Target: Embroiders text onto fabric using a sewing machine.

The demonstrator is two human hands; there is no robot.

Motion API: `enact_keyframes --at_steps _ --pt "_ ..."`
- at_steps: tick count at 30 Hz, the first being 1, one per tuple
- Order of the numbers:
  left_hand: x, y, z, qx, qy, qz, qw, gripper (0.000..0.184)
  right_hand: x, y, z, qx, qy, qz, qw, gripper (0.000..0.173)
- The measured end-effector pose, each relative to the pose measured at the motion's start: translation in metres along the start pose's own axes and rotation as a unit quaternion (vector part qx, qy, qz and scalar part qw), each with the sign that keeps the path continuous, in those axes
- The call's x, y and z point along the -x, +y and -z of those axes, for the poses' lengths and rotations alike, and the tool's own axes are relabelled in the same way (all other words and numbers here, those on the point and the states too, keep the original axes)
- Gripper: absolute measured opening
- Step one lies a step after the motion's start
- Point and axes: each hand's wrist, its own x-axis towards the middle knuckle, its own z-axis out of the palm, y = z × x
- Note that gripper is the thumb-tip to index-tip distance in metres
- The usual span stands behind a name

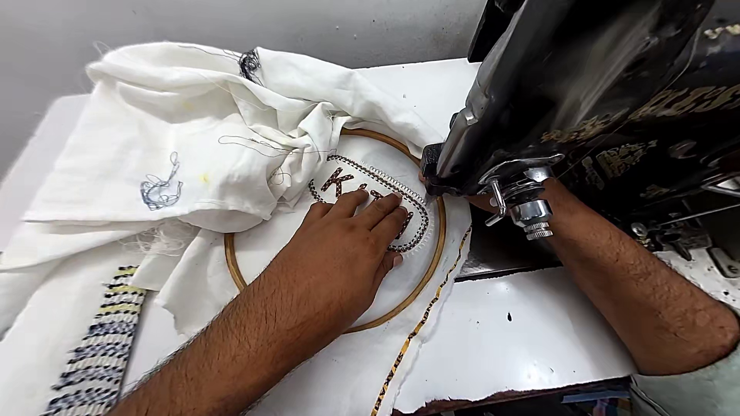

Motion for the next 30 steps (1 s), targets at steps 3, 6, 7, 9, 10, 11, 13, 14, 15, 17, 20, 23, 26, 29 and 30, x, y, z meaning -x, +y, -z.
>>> enact_keyframes --at_steps 3,6,7,9,10,11,13,14,15,17,20,23,26,29,30 --pt "0.001 0.000 0.001 0.004 -0.004 0.002 1.000 0.051 0.000 0.000 -0.002 0.014 -0.002 0.000 1.000 0.035" --pt "0.002 -0.001 0.002 0.002 -0.004 0.003 1.000 0.051 0.001 0.000 -0.007 -0.008 -0.005 -0.022 1.000 0.034" --pt "0.002 -0.001 0.002 0.001 -0.004 0.005 1.000 0.050 0.001 0.000 -0.009 -0.019 0.000 -0.032 0.999 0.034" --pt "0.002 -0.002 0.002 0.000 -0.007 0.006 1.000 0.051 0.002 -0.001 -0.011 -0.032 0.007 -0.041 0.999 0.033" --pt "0.001 -0.002 0.002 -0.001 -0.009 0.006 1.000 0.051 0.002 -0.001 -0.011 -0.031 0.012 -0.040 0.999 0.033" --pt "0.001 -0.002 0.002 -0.002 -0.008 0.006 1.000 0.051 0.001 -0.001 -0.011 -0.030 0.013 -0.038 0.999 0.034" --pt "0.000 -0.003 0.001 -0.002 -0.008 0.007 1.000 0.052 0.001 -0.001 -0.010 -0.020 0.010 -0.033 0.999 0.034" --pt "0.000 -0.003 0.000 -0.002 -0.008 0.008 1.000 0.052 0.000 -0.001 -0.010 -0.012 0.009 -0.029 0.999 0.033" --pt "0.000 -0.002 0.000 -0.001 -0.007 0.009 1.000 0.052 -0.001 -0.001 -0.009 -0.002 0.012 -0.024 1.000 0.033" --pt "-0.001 -0.002 0.000 -0.004 -0.007 0.009 1.000 0.053 -0.003 -0.001 -0.008 0.023 0.012 -0.012 1.000 0.033" --pt "-0.001 -0.002 0.000 -0.002 -0.005 0.006 1.000 0.052 -0.002 0.001 -0.005 0.024 0.000 -0.007 1.000 0.034" --pt "0.000 -0.003 0.002 0.000 -0.013 0.010 1.000 0.052 0.002 -0.001 -0.014 -0.033 0.058 0.088 0.994 0.033" --pt "0.001 -0.004 0.002 0.004 -0.012 0.013 1.000 0.052 0.008 -0.111 0.015 -0.073 0.020 -0.042 0.996 0.015" --pt "0.000 -0.005 0.002 -0.001 -0.013 0.014 1.000 0.052 0.008 -0.050 -0.011 -0.092 0.095 0.118 0.984 0.021" --pt "0.000 -0.005 0.002 -0.002 -0.013 0.015 1.000 0.052 0.007 -0.016 -0.018 -0.086 0.076 0.122 0.986 0.028"
